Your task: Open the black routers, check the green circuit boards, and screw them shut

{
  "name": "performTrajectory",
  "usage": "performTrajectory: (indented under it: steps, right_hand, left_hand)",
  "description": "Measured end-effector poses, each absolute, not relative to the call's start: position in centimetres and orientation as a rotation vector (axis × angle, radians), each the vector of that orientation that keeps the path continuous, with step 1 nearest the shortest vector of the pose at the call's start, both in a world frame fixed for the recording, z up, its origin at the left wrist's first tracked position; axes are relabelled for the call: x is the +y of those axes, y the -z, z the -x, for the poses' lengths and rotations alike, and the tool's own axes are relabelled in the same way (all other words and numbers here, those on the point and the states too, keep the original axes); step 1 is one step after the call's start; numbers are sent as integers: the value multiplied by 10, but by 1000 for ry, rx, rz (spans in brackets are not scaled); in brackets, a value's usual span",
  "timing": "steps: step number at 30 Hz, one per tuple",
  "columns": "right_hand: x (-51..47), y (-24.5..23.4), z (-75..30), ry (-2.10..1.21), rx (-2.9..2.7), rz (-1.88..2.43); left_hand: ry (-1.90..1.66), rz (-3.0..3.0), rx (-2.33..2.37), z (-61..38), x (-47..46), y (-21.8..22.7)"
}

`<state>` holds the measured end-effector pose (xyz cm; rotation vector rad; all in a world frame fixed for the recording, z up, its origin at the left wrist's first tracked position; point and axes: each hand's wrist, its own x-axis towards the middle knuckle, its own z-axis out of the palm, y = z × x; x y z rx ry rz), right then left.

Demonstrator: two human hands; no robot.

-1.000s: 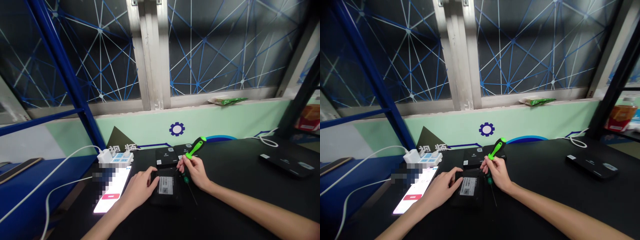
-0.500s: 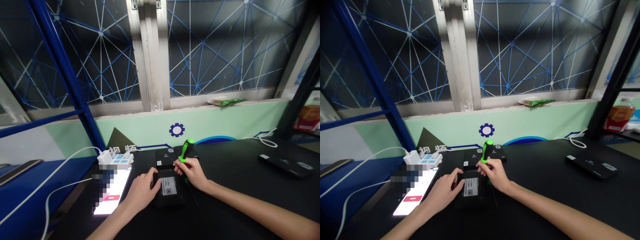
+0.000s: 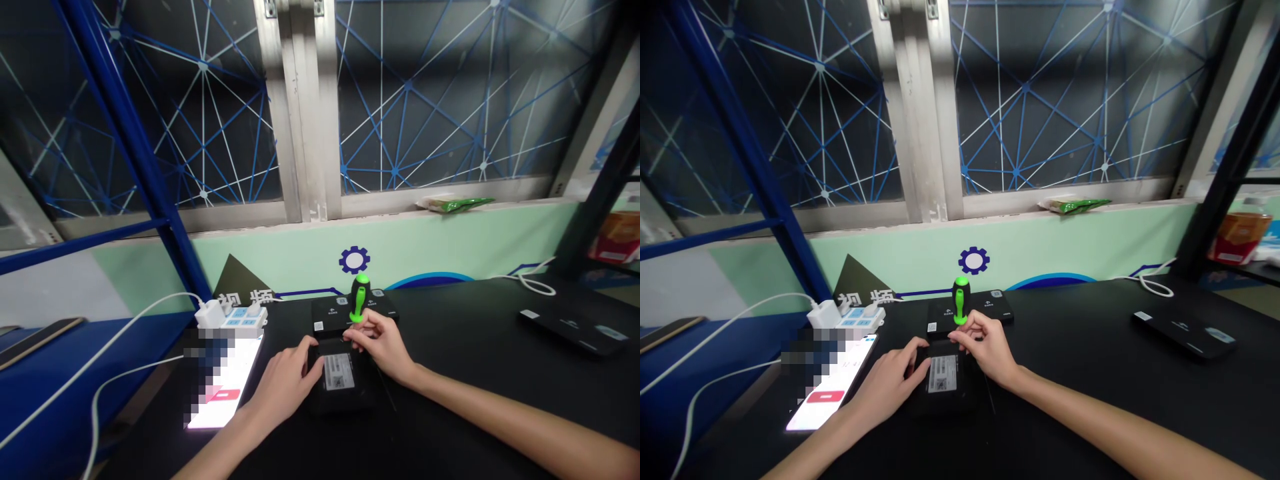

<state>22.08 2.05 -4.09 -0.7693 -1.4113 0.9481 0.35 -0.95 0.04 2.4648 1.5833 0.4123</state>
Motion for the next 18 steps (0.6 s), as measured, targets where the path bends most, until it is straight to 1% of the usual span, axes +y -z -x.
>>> performTrajectory:
  steps: [12,18]
  right_hand:
    - [15,35,-224,-833,-1632,760]
    - [18,40,-223,-798,-1579,777]
  left_hand:
    - [-408,-2478,1556,-2,-9,-2]
    - [-440,-2472,1549,-1,-9,-1]
